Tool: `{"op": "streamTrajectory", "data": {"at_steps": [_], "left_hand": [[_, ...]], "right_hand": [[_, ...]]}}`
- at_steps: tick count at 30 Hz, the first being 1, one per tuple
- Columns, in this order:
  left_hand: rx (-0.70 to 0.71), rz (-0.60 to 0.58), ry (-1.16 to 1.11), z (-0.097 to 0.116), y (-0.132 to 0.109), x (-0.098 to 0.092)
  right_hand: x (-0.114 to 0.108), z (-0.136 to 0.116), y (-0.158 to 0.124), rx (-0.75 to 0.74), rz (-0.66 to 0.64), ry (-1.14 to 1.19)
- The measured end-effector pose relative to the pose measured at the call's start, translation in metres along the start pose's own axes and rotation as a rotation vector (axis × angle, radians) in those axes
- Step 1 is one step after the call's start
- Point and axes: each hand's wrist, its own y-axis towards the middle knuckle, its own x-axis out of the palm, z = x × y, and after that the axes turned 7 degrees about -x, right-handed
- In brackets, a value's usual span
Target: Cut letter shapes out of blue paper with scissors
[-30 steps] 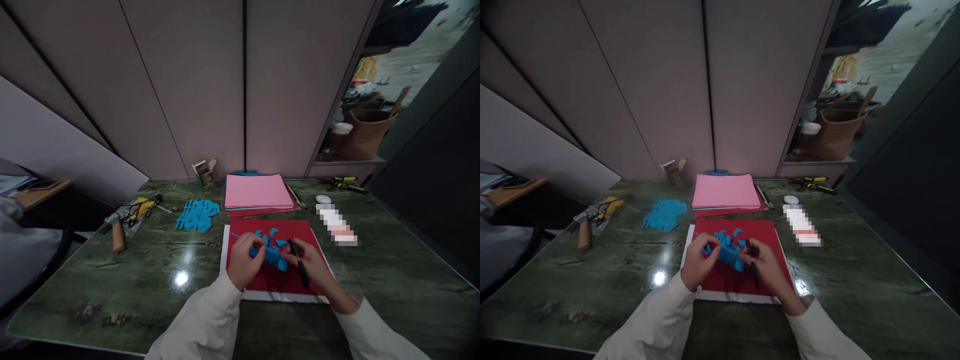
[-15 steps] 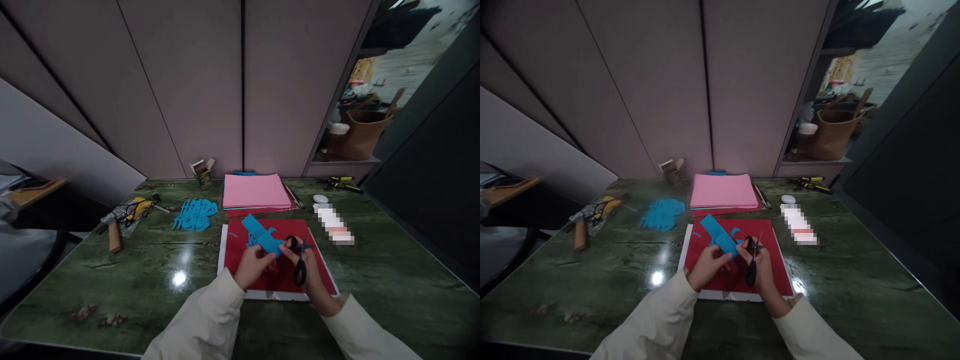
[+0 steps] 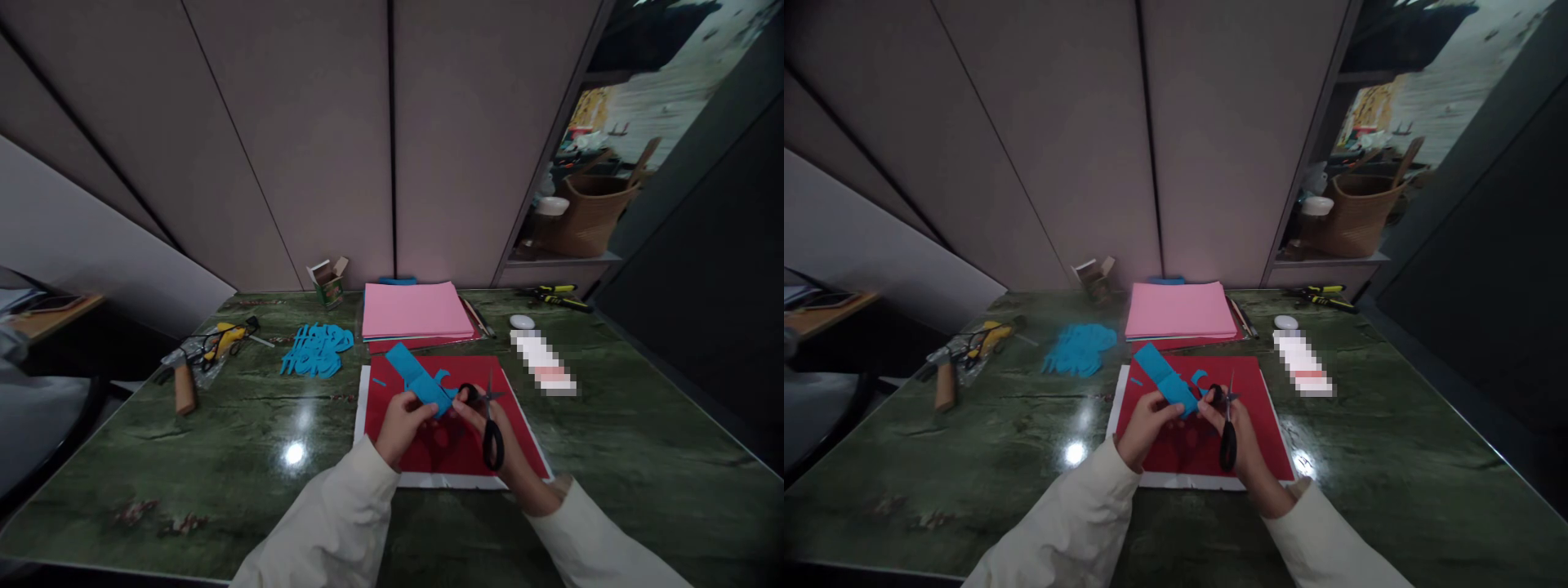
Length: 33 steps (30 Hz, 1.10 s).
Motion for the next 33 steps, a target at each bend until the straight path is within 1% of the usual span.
{"op": "streamTrajectory", "data": {"at_steps": [2,4,6,8,11,14,18,20,23,26,30,33], "left_hand": [[0.058,0.082,-0.065,0.000,0.002,-0.002],[0.075,0.132,-0.142,0.002,0.005,-0.004],[0.042,0.147,-0.204,0.005,0.006,-0.007],[-0.002,0.151,-0.237,0.008,0.007,-0.010],[-0.033,0.162,-0.243,0.012,0.008,-0.013],[-0.028,0.188,-0.265,0.014,0.008,-0.014],[0.012,0.252,-0.337,0.010,0.006,-0.010],[0.030,0.271,-0.358,0.006,0.005,-0.007],[0.041,0.265,-0.367,0.003,0.003,-0.003],[0.032,0.263,-0.374,0.004,0.000,-0.001],[0.000,0.246,-0.390,0.010,0.001,-0.004],[-0.062,0.164,-0.336,0.015,0.003,-0.009]], "right_hand": [[0.000,0.003,-0.001,0.060,-0.065,0.070],[0.001,0.005,-0.002,0.122,-0.154,0.173],[0.002,0.005,-0.004,0.195,-0.261,0.266],[0.001,0.001,-0.005,0.279,-0.334,0.305],[0.000,-0.008,-0.006,0.370,-0.367,0.337],[0.001,-0.016,-0.008,0.431,-0.407,0.429],[0.008,-0.018,-0.016,0.461,-0.507,0.553],[0.014,-0.017,-0.020,0.477,-0.555,0.576],[0.023,-0.017,-0.026,0.510,-0.580,0.531],[0.026,-0.018,-0.027,0.484,-0.550,0.431],[0.019,-0.016,-0.022,0.383,-0.477,0.196],[0.011,-0.016,-0.017,0.323,-0.463,0.000]]}}
